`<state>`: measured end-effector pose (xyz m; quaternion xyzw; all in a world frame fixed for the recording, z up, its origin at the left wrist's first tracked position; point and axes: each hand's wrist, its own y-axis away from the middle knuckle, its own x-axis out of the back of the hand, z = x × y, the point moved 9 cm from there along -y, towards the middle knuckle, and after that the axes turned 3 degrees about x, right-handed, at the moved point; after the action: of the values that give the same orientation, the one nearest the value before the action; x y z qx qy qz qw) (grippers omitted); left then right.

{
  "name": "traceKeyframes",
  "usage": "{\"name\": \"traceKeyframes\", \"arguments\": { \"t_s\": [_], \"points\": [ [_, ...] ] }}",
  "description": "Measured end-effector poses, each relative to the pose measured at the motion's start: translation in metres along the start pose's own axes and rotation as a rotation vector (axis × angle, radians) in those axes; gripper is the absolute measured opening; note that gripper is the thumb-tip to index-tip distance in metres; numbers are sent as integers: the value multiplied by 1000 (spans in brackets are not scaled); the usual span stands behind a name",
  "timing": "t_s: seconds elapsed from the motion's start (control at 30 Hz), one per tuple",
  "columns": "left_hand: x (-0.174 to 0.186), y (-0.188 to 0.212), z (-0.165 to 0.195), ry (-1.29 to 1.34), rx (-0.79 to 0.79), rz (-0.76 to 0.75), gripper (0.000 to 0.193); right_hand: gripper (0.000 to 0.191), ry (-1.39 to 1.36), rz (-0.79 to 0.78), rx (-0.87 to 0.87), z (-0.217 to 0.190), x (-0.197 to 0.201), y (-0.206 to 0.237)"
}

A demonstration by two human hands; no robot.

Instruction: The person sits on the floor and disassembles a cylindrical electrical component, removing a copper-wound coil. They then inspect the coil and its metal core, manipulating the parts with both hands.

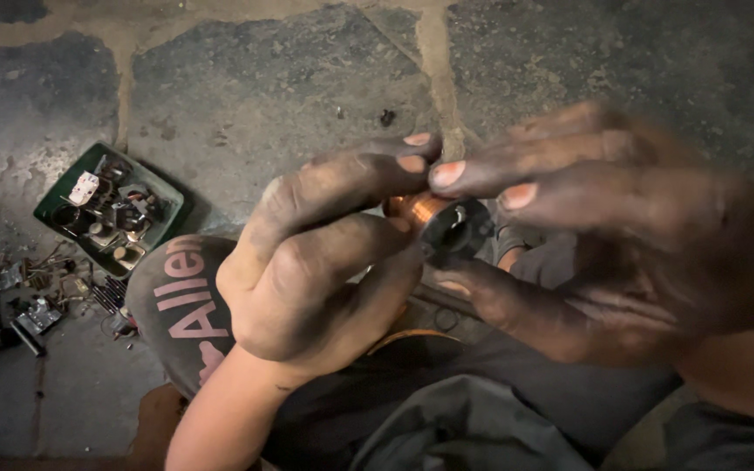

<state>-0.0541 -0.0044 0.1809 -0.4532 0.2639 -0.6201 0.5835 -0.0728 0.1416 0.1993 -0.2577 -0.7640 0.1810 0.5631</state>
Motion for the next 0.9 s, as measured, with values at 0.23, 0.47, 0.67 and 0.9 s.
{"name": "traceKeyframes", "arguments": {
  "t_s": [0.23,0.47,0.67,0.9],
  "points": [
    [3,6,0,-142,43,39,30,34,50,168,-16,-2,10,0],
    [-6,4,19,-239,-150,-57,27,26,76,121,-113,-7,10,-3],
    [-10,6,20,-252,-201,-69,27,20,221,188,-160,-12,16,-4],
    [-19,1,20,-286,-233,-112,26,20,251,103,-217,-13,15,1]
  ]
}}
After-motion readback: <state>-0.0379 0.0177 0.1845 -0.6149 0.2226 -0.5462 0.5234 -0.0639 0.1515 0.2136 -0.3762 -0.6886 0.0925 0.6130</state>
